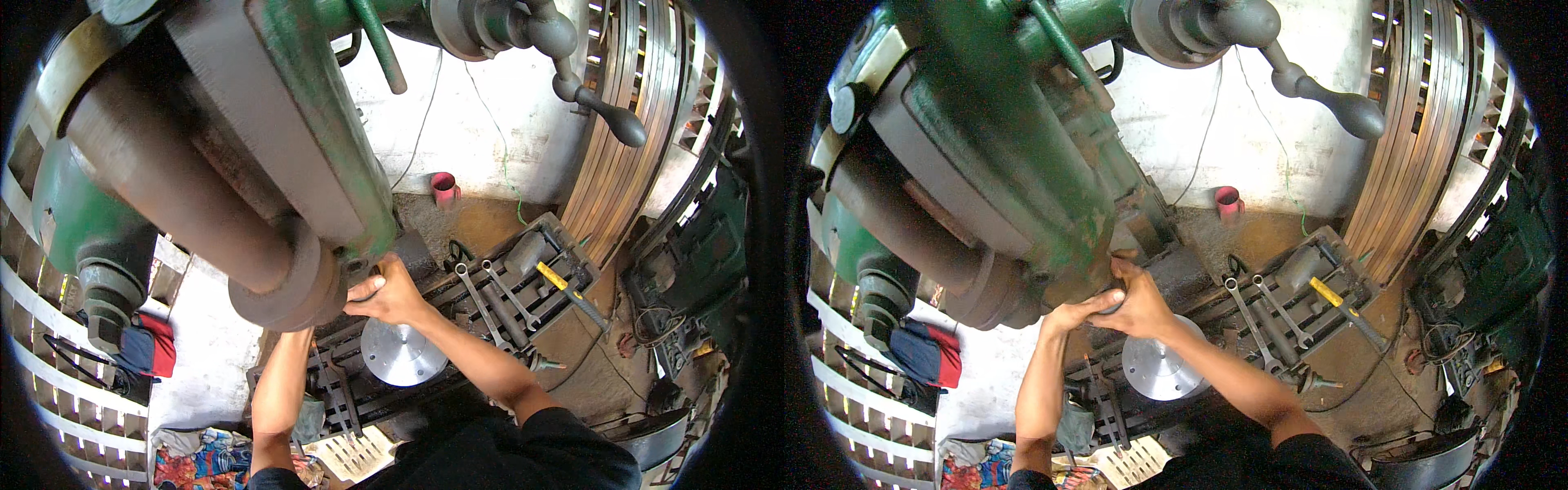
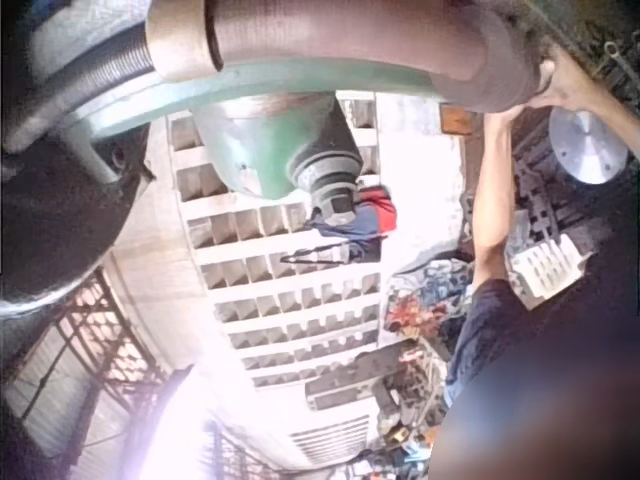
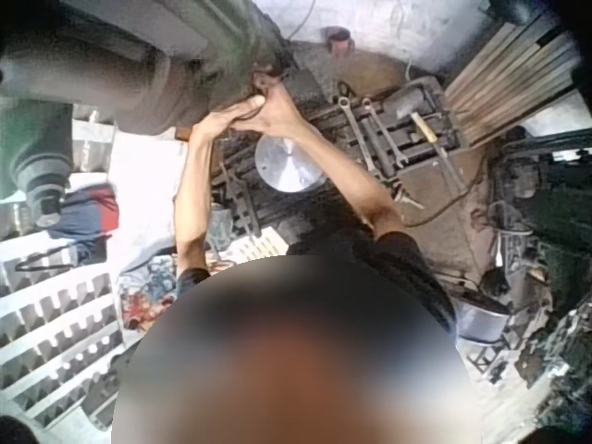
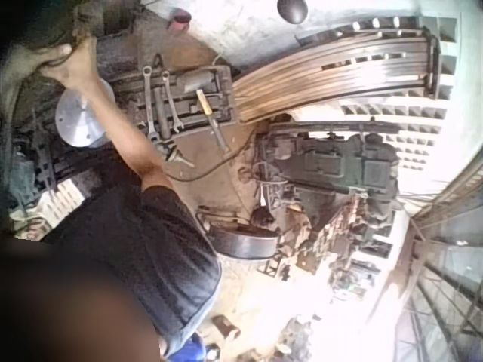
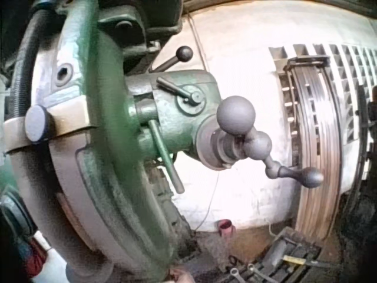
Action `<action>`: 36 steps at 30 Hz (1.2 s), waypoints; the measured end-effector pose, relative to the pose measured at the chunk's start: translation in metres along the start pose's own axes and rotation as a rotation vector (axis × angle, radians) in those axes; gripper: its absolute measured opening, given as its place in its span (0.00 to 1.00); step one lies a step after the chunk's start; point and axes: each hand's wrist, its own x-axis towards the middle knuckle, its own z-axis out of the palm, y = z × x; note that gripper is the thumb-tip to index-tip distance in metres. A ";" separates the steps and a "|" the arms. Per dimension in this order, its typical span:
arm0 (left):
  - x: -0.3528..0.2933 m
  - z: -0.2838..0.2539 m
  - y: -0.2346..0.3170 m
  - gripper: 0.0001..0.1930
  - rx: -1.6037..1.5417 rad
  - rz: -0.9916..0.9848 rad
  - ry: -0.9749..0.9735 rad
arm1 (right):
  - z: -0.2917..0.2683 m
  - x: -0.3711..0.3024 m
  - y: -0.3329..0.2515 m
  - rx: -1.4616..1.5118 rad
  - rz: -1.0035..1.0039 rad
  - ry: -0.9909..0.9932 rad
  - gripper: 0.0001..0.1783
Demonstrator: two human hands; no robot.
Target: The person cleans a cylindrical metal part with a rag and a metal rod, then moves to a drill press and uses a wrench to tighten the chuck. The person handles the part and tools directly without visible power tools.
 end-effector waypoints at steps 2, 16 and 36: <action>0.006 -0.006 0.001 0.18 0.032 0.028 -0.079 | -0.003 0.003 0.007 -0.098 -0.021 -0.020 0.38; -0.016 -0.013 -0.013 0.25 -0.076 -0.285 0.155 | -0.016 0.019 0.024 -0.020 0.057 -0.244 0.64; -0.133 0.054 -0.045 0.22 -0.268 -0.302 0.388 | -0.171 -0.280 0.115 -1.005 0.560 0.271 0.32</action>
